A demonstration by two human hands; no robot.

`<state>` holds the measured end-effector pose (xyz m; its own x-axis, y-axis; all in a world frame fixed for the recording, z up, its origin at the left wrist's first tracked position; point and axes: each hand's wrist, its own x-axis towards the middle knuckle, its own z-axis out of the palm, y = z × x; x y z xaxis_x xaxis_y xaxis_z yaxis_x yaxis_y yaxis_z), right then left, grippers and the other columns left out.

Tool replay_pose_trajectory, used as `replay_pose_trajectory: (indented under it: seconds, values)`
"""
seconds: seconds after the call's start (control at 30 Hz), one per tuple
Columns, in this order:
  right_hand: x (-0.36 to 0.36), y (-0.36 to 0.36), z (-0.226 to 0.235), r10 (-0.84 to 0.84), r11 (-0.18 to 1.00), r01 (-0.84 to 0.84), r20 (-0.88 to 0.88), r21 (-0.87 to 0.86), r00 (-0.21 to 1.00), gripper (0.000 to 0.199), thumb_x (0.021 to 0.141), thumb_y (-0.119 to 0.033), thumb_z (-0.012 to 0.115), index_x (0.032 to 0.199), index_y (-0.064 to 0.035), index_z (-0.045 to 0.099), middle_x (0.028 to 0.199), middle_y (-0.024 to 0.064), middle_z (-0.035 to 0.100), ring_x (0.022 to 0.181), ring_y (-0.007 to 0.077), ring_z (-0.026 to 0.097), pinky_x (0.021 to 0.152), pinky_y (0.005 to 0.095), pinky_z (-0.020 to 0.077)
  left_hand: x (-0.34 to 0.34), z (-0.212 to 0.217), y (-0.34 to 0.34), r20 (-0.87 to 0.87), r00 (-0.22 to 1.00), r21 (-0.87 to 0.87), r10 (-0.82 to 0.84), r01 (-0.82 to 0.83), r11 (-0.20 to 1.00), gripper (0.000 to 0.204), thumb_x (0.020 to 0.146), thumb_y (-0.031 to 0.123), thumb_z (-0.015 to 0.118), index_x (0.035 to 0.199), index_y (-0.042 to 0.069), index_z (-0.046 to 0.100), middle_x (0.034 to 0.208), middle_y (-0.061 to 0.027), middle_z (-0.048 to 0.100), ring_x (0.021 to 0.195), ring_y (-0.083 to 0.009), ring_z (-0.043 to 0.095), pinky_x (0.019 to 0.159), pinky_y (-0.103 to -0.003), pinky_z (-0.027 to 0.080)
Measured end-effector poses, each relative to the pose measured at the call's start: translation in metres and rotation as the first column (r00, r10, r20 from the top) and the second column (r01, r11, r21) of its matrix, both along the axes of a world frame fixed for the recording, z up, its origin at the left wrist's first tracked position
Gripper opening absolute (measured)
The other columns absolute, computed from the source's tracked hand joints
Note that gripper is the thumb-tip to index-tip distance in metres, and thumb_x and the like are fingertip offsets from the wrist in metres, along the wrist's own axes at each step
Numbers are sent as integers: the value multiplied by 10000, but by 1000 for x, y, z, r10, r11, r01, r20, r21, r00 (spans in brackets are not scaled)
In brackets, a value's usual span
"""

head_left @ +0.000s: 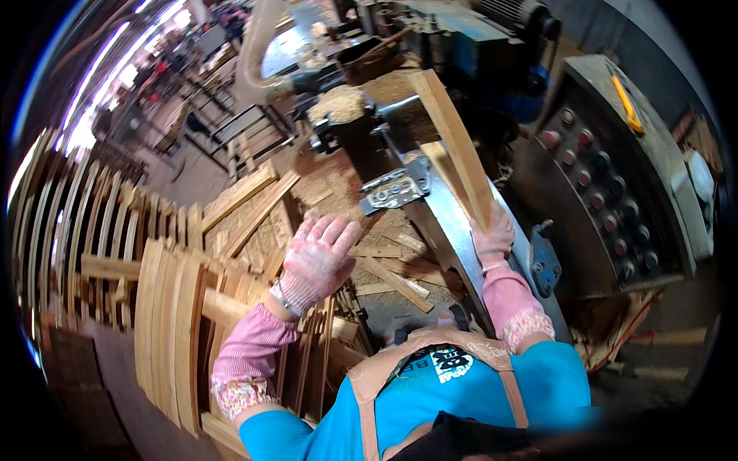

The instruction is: The person sorts and stacks thin wooden slats on a workbench, then moves to a planer machine to feed the slats through for smoothing. The person handles the wood by hand, wearing pink gloves, and organizes the processed pieces into neat stacks.

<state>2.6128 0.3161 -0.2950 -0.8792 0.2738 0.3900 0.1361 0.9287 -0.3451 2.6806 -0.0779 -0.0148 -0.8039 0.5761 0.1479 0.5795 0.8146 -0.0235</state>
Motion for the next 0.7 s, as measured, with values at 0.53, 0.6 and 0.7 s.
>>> replay_pose_trajectory:
  seconds: [0.53, 0.6, 0.7]
  values:
    - [228, 85, 16, 132, 988, -150, 299, 36, 945, 737, 775, -326, 854, 1434, -123, 591, 1438, 158, 570, 1256, 395, 565, 1054, 516, 465, 214, 16, -254, -186, 390, -194, 902, -915, 355, 950, 676, 63, 887, 1528, 69, 467, 1543, -240, 495, 1435, -425, 473, 1219, -490, 386]
    - [231, 84, 18, 115, 987, -136, 204, 89, 972, 613, 797, -312, 832, 1342, -109, 636, 1385, 149, 614, 1245, 379, 580, 1047, 516, 461, 226, 7, -258, -199, 349, -170, 916, -933, 318, 1006, 679, 68, 893, 1569, 75, 423, 1572, -239, 468, 1467, -415, 443, 1238, -481, 361]
    - [158, 64, 45, 286, 956, -294, 230, 1, 930, 484, 828, -306, 795, 1248, -96, 681, 1275, 152, 667, 1203, 375, 600, 1008, 524, 474, 245, -17, -284, -143, 246, -172, 959, -960, 221, 1069, 686, 74, 904, 1616, 76, 377, 1633, -223, 419, 1524, -387, 389, 1258, -468, 336]
